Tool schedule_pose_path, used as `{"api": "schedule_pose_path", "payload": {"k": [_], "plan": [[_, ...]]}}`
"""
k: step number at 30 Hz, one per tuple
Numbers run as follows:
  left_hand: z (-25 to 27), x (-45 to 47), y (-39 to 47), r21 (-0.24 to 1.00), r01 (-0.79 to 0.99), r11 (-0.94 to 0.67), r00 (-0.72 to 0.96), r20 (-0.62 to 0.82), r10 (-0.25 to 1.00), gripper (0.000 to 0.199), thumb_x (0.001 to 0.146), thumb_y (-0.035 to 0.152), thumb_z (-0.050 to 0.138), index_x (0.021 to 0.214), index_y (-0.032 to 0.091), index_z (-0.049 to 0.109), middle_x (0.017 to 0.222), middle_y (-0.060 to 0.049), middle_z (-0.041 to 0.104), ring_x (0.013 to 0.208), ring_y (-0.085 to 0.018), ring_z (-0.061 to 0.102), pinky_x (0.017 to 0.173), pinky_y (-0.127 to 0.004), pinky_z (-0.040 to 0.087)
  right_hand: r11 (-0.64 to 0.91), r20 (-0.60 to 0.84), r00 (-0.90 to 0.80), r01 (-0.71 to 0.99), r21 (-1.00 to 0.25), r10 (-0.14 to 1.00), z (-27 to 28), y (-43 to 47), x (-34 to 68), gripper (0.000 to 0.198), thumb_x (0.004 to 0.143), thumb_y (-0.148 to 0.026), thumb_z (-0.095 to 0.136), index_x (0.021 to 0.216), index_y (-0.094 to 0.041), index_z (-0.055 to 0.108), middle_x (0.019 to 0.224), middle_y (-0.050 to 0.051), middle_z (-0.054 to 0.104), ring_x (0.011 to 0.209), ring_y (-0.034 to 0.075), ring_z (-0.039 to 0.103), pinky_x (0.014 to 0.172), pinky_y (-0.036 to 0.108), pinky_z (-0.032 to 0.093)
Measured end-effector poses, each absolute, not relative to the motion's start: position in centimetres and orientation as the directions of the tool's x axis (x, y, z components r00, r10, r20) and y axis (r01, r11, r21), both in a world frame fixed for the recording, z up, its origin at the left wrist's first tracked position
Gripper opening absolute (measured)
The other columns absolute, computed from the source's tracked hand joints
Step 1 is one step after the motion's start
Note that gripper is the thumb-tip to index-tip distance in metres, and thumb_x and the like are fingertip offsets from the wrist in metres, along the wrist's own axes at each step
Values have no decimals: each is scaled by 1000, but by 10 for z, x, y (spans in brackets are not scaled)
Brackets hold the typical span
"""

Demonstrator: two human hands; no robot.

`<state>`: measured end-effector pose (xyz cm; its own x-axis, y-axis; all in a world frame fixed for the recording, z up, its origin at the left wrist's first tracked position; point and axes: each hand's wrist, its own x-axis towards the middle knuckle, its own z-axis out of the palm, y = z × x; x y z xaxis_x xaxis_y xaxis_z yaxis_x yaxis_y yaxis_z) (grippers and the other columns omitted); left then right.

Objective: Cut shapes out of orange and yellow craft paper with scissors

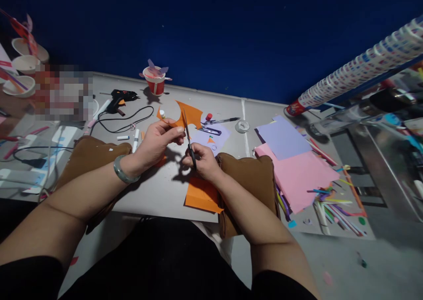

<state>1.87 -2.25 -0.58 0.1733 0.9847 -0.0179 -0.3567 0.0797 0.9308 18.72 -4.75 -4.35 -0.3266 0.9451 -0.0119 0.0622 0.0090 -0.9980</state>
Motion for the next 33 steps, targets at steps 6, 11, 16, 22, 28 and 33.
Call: {"api": "schedule_pose_path", "payload": {"k": [6,11,16,22,28,33], "plan": [[-9,18,-21,923,-379,68,210,15,978,30,73,37,80,76,16,59,65,3,64,57,-6,59,59,-20,49,13,-8,-333,58,-998,943,-43,-47,186,63,56,-74,81,64,-19,53,58,-4,49,54,9,41,55,26,39],[-8,17,-22,922,-382,66,230,26,973,26,74,34,79,73,15,61,63,2,65,56,-7,59,59,-20,49,18,1,-344,46,-999,939,-41,-48,185,63,56,-74,81,64,-19,52,59,-4,49,54,9,42,55,26,40],[-6,17,-21,931,-359,72,222,10,975,27,73,33,80,71,16,60,62,2,64,56,-7,58,59,-21,49,17,3,-341,39,-999,940,-41,-48,186,62,58,-74,80,63,-19,52,57,-5,47,52,9,40,53,25,38],[-8,15,-19,932,-361,42,216,39,976,23,75,30,78,71,15,61,63,2,64,57,-7,58,60,-20,49,-5,-19,-331,41,-999,944,-43,-47,187,62,57,-73,81,64,-19,52,55,-5,46,52,9,38,51,24,35],[-8,13,-19,944,-331,17,210,56,976,19,78,28,75,71,15,62,62,2,64,58,-8,59,62,-21,49,-22,-39,-325,56,-998,945,-43,-47,187,62,56,-74,81,63,-19,52,55,-4,47,52,9,39,51,25,35],[-5,12,-19,946,-325,4,212,68,975,18,77,26,74,69,15,62,62,1,64,58,-7,59,61,-21,49,-19,-40,-315,69,-997,948,-42,-47,188,62,56,-73,81,62,-19,52,55,-5,47,52,9,38,52,25,34]]}}
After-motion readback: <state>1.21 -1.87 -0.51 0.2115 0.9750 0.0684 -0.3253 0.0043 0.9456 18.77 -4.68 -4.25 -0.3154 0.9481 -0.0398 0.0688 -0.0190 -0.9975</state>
